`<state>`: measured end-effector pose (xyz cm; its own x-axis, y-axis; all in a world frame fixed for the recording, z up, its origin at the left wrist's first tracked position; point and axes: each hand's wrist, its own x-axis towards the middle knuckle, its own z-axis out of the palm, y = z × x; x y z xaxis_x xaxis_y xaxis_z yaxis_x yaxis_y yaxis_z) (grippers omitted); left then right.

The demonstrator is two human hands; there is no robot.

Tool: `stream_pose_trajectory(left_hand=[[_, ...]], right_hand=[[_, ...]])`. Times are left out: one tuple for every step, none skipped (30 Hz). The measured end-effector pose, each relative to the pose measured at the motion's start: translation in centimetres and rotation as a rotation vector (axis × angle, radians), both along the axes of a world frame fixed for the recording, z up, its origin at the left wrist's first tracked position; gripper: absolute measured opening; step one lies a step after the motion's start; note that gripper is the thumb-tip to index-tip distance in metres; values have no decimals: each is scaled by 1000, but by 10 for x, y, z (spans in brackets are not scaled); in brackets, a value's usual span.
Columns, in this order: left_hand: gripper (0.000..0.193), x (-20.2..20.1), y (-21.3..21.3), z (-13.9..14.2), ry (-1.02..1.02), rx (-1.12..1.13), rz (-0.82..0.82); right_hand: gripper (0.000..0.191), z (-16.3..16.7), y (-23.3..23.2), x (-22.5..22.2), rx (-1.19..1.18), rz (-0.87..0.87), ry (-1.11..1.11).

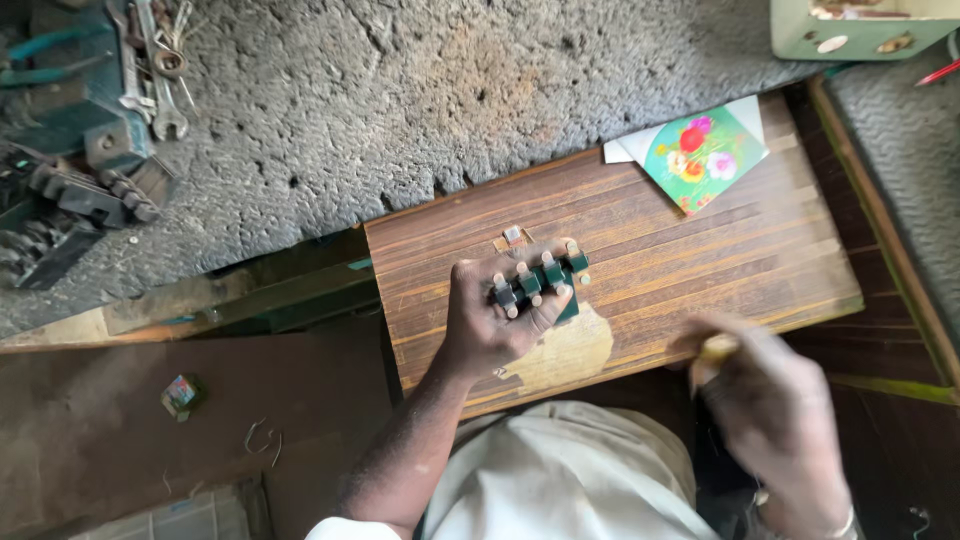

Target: The person uses a yellow-handled screwdriver to assemble and tighten a black electrical terminal block, fitting small metal contact parts into it by hand. They then open a white plastic panel box, place the assembled block and small product boxes inside, and arrange the items in the box.

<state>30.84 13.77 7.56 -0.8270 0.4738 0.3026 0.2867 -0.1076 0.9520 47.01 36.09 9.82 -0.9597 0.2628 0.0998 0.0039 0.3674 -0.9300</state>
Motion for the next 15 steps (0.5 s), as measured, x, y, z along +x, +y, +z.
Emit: stream_pose_trajectory(left_hand=[[32,-1,-3,-3,15,-1,3],[33,-2,-5,-6,28,-2,5],[33,-4,-7,-9,42,-2,8],[38,-6,-8,-10,80,-27,23],[43,-9,-9,-12,121,-51,36],[48,-11,-9,-12,160,-75,49],[52,-12,-9,-12,110,-152,46],[56,-14,-9,-11,66,-228,43],[61,-15,-8,-10,28,-302,39],[57,-16,-7,-9,76,-286,32],[54,-15,-6,-8,120,-270,25],[50,-15,-5,-7,163,-254,19],[48,-14,-5,-6,127,-254,20],[45,-13,-4,-6,87,-253,19],[43,-12,-4,-5,47,-251,17]], right_hand=[[36,9,-3,-10,74,-55,98],[31,16,-7,-19,94,-92,217],[26,21,-12,-28,112,-124,338],[25,23,-14,-39,91,-125,442],[26,24,-17,-48,74,-123,545],[31,24,-19,-57,19,-96,625],[31,23,-23,-62,-28,-67,684],[32,21,-28,-66,-74,-35,742],[29,17,-35,-69,-111,-1,784],[28,13,-41,-72,-96,2,801],[28,9,-46,-74,-81,6,817],[30,4,-51,-75,-14,-20,805],[31,0,-53,-78,27,-31,811],[32,-5,-56,-79,67,-43,817],[33,-9,-55,-82,82,-40,839]])
